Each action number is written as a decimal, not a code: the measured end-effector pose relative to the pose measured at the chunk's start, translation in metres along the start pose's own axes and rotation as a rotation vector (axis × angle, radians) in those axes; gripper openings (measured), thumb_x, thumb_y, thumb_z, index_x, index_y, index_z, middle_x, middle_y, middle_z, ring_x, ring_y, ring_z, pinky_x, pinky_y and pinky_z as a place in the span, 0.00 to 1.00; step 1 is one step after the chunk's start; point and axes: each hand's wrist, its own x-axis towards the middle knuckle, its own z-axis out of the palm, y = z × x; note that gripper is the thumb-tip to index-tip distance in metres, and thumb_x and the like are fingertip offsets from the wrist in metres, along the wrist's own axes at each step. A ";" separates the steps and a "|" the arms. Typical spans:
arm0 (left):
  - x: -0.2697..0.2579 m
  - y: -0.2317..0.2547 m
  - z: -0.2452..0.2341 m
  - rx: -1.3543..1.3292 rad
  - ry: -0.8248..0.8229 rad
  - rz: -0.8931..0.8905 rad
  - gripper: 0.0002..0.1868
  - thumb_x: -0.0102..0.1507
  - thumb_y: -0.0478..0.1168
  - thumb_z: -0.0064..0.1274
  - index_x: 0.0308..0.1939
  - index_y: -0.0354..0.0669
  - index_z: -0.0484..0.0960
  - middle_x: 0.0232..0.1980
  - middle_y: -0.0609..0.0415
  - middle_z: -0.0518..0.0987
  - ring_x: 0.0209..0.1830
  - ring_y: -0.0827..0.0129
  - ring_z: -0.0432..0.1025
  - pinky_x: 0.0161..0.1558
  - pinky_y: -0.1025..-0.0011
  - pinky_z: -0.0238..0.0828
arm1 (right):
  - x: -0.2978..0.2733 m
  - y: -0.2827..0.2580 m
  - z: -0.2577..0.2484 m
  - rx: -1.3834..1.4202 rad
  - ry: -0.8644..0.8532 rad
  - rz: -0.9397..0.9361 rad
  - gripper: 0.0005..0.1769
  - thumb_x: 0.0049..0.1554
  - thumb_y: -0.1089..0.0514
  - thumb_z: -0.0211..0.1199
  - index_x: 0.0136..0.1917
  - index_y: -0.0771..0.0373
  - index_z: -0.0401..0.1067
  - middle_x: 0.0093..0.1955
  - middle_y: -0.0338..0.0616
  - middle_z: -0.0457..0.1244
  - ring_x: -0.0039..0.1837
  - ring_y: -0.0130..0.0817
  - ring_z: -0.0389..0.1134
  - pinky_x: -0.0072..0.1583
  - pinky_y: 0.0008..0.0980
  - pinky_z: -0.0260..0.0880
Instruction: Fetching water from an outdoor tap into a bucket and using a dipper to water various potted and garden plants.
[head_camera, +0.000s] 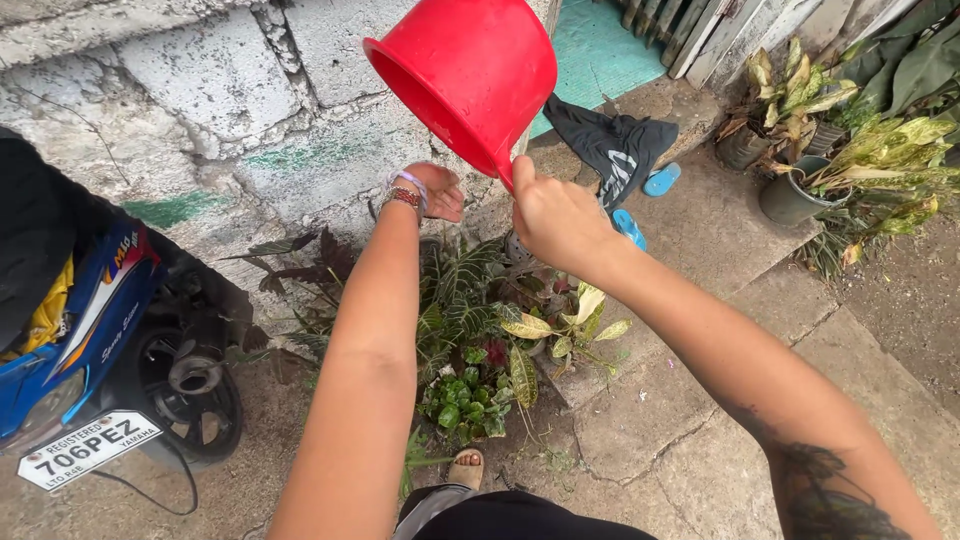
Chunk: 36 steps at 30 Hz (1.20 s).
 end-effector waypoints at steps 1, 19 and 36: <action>-0.017 0.007 0.007 0.003 -0.003 -0.002 0.20 0.72 0.43 0.44 0.42 0.22 0.76 0.42 0.33 0.79 0.42 0.41 0.79 0.47 0.46 0.84 | -0.002 0.004 0.004 0.000 0.000 0.005 0.15 0.57 0.64 0.56 0.54 0.73 0.57 0.38 0.66 0.67 0.42 0.65 0.71 0.43 0.57 0.71; 0.076 -0.038 0.240 1.473 -0.140 0.483 0.28 0.60 0.46 0.50 0.62 0.35 0.77 0.66 0.37 0.76 0.65 0.49 0.73 0.65 0.57 0.69 | -0.147 0.157 0.065 0.007 0.096 0.752 0.18 0.57 0.55 0.59 0.56 0.65 0.62 0.46 0.65 0.68 0.50 0.66 0.69 0.53 0.61 0.69; -0.071 -0.265 0.851 0.883 -0.706 0.833 0.24 0.57 0.33 0.52 0.58 0.35 0.76 0.56 0.28 0.79 0.60 0.39 0.73 0.59 0.54 0.71 | -0.627 0.303 -0.012 0.002 -0.026 1.419 0.15 0.56 0.53 0.61 0.53 0.63 0.68 0.51 0.61 0.69 0.56 0.61 0.70 0.57 0.57 0.70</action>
